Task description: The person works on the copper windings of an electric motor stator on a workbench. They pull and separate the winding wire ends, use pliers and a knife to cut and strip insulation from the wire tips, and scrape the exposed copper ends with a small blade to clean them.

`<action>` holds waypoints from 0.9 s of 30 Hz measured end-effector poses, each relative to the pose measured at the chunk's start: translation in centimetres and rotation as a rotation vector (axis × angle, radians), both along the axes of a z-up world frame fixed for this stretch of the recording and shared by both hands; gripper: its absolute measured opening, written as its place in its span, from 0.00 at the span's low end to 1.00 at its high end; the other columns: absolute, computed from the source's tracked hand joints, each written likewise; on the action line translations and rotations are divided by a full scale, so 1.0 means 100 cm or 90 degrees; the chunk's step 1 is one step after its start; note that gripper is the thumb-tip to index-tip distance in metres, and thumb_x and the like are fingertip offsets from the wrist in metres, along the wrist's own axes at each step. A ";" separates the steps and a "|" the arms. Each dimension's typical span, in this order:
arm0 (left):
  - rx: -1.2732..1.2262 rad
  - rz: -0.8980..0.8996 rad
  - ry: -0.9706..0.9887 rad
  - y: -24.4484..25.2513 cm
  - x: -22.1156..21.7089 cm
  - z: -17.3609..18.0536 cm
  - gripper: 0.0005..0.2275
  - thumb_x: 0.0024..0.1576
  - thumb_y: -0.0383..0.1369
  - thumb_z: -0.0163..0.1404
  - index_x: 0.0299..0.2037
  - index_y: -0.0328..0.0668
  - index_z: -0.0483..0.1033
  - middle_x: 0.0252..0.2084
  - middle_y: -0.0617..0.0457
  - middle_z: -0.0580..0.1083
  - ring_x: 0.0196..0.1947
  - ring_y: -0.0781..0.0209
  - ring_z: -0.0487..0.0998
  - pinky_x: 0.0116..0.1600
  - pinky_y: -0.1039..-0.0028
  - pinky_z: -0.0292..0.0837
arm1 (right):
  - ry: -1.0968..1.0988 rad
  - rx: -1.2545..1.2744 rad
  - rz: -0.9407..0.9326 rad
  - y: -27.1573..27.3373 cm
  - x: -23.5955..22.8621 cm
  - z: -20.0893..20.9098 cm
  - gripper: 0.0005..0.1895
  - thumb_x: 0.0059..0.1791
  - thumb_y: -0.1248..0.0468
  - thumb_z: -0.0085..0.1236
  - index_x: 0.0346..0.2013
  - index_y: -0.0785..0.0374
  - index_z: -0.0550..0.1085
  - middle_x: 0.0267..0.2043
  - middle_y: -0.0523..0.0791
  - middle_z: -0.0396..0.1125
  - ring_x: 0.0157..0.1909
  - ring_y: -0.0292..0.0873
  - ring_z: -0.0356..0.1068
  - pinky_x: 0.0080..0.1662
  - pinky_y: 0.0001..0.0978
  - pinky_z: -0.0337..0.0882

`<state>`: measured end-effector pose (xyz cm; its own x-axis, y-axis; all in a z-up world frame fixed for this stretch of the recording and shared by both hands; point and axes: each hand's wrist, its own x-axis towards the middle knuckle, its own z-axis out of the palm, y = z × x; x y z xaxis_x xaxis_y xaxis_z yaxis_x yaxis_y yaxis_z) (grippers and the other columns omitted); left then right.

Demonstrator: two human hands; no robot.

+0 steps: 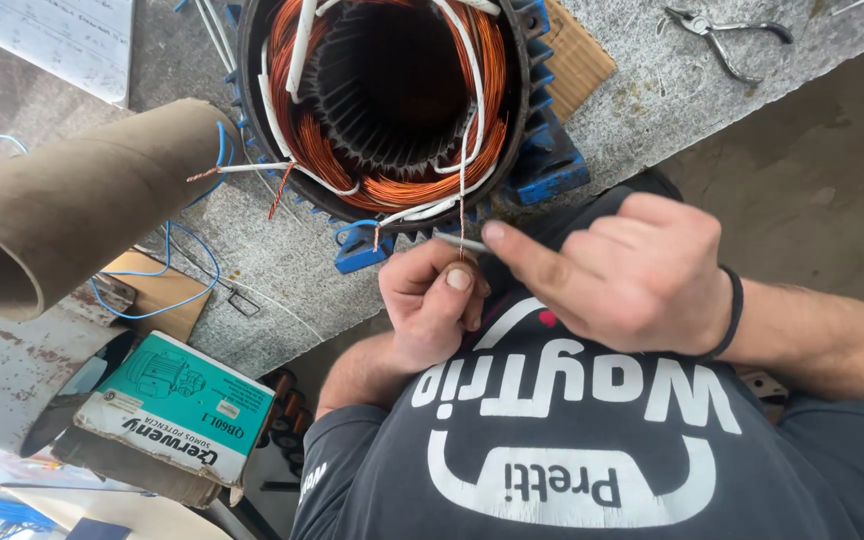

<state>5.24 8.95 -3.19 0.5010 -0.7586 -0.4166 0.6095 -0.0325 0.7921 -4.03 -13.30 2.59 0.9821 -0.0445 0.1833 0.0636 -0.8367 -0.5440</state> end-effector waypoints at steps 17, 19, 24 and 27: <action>-0.044 -0.038 -0.054 -0.005 0.006 0.003 0.12 0.68 0.30 0.46 0.32 0.31 0.70 0.22 0.52 0.72 0.18 0.70 0.68 0.24 0.80 0.64 | -0.018 0.040 0.007 -0.003 0.003 -0.008 0.22 0.48 0.67 0.68 0.58 0.63 0.79 0.17 0.34 0.51 0.18 0.34 0.52 0.26 0.32 0.52; -0.022 -0.033 -0.027 -0.003 0.005 0.004 0.11 0.66 0.30 0.46 0.34 0.28 0.71 0.21 0.51 0.72 0.17 0.71 0.67 0.25 0.79 0.62 | -0.025 0.045 0.017 0.000 -0.002 -0.006 0.26 0.43 0.68 0.65 0.57 0.60 0.80 0.16 0.34 0.50 0.16 0.34 0.52 0.24 0.31 0.52; -0.057 -0.046 -0.075 -0.002 0.006 0.001 0.12 0.68 0.31 0.46 0.32 0.31 0.70 0.22 0.52 0.72 0.18 0.70 0.69 0.25 0.79 0.66 | -0.028 0.019 0.006 -0.001 0.000 -0.007 0.22 0.47 0.64 0.66 0.57 0.62 0.79 0.16 0.35 0.51 0.18 0.35 0.54 0.25 0.31 0.52; -0.054 -0.045 -0.070 -0.001 0.007 -0.002 0.12 0.67 0.30 0.45 0.33 0.30 0.71 0.21 0.53 0.72 0.17 0.70 0.68 0.26 0.79 0.65 | -0.037 0.009 0.011 -0.007 0.007 -0.008 0.22 0.46 0.63 0.66 0.55 0.62 0.80 0.15 0.35 0.51 0.16 0.35 0.53 0.24 0.31 0.52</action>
<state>5.89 8.85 -3.36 0.4843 -0.8236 -0.2953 0.5182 -0.0019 0.8553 -3.38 -14.02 1.76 0.9704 -0.0302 0.2396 0.1103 -0.8272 -0.5509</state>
